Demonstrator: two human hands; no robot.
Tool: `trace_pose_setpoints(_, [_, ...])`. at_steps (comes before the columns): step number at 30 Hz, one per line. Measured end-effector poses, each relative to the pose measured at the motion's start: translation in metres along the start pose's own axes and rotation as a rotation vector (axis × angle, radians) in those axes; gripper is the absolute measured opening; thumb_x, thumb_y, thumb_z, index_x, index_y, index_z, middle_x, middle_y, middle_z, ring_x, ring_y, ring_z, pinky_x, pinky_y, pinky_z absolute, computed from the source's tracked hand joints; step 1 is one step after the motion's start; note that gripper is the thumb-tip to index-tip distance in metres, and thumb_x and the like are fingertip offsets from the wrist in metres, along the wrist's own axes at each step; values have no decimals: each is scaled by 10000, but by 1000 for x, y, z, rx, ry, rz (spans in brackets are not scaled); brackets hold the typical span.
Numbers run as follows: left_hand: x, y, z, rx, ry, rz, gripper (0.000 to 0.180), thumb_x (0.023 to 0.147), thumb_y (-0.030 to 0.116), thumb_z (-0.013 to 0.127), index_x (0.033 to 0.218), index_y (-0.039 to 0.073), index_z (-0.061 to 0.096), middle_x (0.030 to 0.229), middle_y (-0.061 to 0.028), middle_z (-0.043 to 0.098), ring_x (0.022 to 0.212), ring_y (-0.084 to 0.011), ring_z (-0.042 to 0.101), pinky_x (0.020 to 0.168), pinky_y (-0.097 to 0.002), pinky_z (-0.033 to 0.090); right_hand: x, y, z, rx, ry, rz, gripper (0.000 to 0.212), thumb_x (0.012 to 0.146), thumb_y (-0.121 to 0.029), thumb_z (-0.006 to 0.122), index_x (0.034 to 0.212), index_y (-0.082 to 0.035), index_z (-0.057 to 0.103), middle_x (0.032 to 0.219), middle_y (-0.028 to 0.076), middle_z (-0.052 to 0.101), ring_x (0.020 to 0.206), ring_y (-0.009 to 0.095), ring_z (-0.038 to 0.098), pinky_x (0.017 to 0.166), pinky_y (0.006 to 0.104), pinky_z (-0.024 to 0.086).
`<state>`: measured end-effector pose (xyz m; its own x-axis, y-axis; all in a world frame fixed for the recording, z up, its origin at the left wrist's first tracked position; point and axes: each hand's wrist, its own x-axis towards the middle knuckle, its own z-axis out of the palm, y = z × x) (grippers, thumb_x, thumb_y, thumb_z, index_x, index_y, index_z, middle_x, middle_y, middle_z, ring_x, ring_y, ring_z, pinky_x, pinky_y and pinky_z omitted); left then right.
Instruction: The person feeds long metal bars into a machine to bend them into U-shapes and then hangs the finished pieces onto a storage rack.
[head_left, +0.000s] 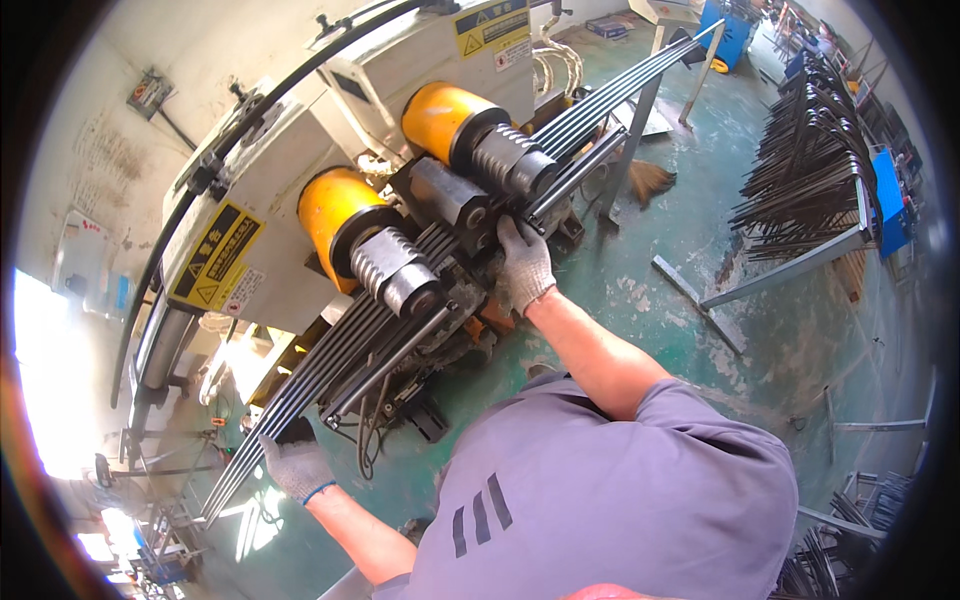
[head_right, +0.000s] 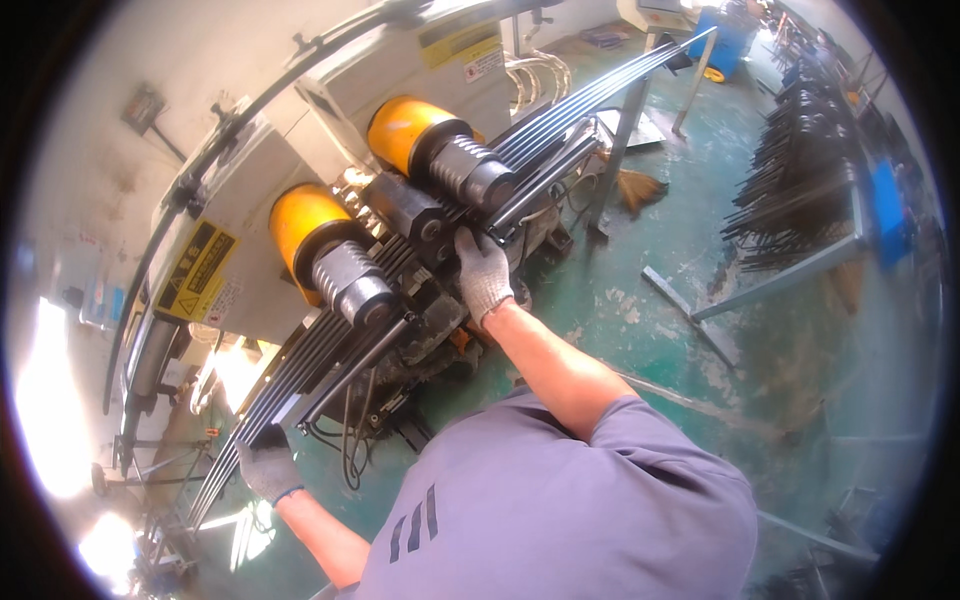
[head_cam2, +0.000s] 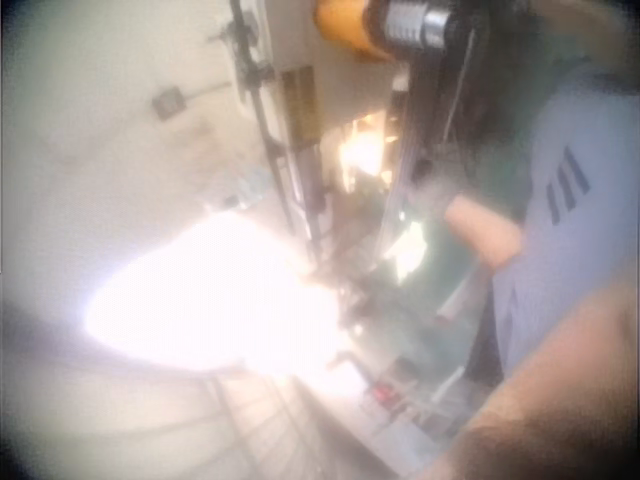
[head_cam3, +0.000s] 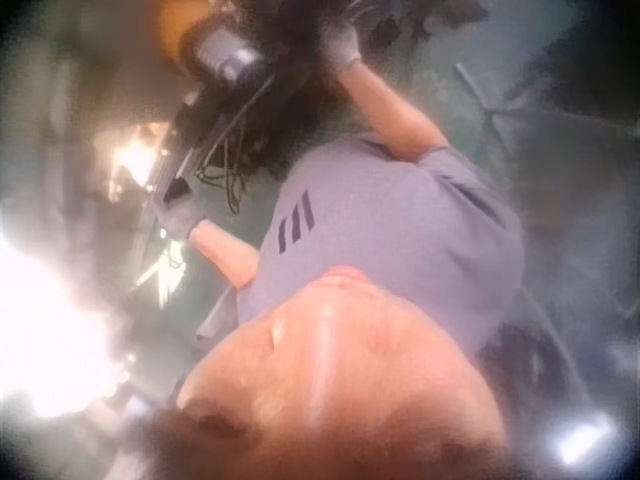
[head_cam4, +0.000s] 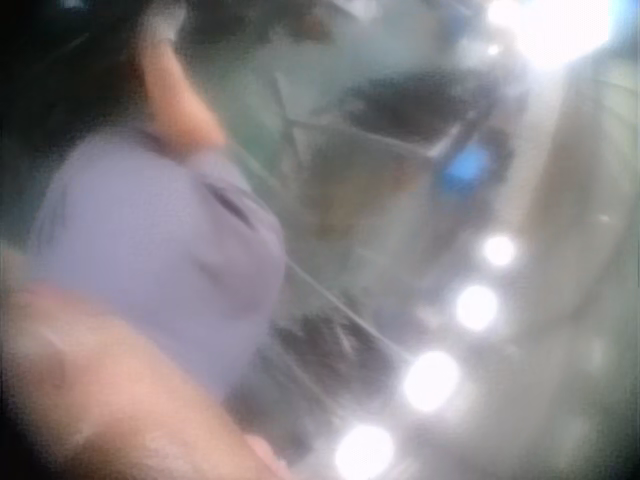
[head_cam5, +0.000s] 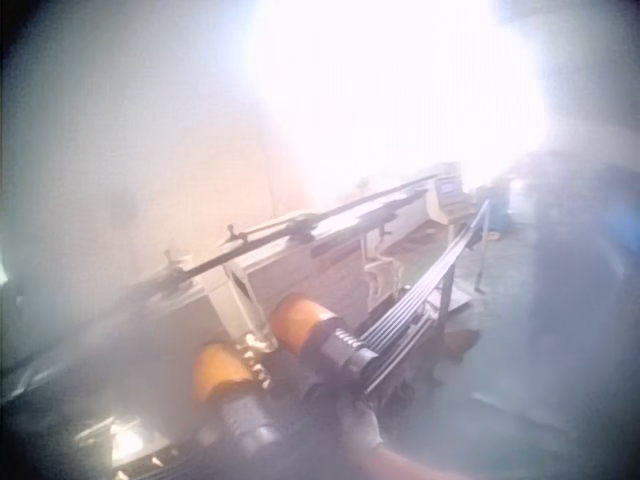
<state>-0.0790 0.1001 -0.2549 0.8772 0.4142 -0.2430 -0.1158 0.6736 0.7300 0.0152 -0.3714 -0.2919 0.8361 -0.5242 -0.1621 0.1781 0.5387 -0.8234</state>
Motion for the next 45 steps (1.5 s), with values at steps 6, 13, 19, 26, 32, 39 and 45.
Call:
trace_pose_setpoints(6, [-15,46,62,273,-54,261,470,1027,341,641,1320,-25,608,1278,-113,678,1160,-241,624,1074,-432,423,11,-3,0,30,-37,16,386,1055,-267,595,1280,43,652,1182,70,685,1076,153,564,991,306,428])
trace_pose_setpoints(13, [-31,102,181,473,79,574,436,1051,272,621,1284,-96,621,1245,-172,681,1106,-243,662,1008,-353,498,23,-7,8,39,24,119,450,1041,-334,564,1227,64,664,1129,110,700,1017,178,590,946,334,451])
trace_pose_setpoints(19, [-55,99,279,711,-25,662,382,1054,232,584,1309,-49,633,1147,-153,706,1039,-238,693,919,-368,553,35,-17,8,-225,7,49,453,1013,-320,607,1240,71,650,1142,140,705,1012,183,625,915,357,488])
trace_pose_setpoints(26, [-63,76,351,807,-70,719,361,1022,273,624,1225,-22,672,1090,-128,710,950,-238,711,944,-390,570,44,-38,26,54,-144,11,378,964,-161,688,1304,-1,645,1220,96,682,1047,195,670,920,336,546])
trace_pose_setpoints(32, [-38,73,395,1455,-501,1360,326,993,326,658,1123,36,730,1010,-109,762,964,-227,735,925,-357,555,62,-39,30,-122,-85,-37,469,922,-218,777,1333,-35,647,1268,89,672,1089,173,650,936,337,545])
trace_pose_setpoints(39, [-127,12,453,1328,-416,1003,312,992,152,608,1239,-39,599,977,-138,675,851,-212,695,787,-350,592,59,-35,34,-45,-126,38,396,930,-202,772,1288,-68,671,1230,64,666,1063,161,644,877,342,562])
trace_pose_setpoints(45, [-167,15,470,1207,-415,616,284,1029,112,534,1272,-34,552,981,-124,647,853,-215,658,811,-362,581,71,-25,26,-106,-94,-59,382,927,-177,775,1278,-76,663,1176,39,671,1000,150,656,822,328,572])
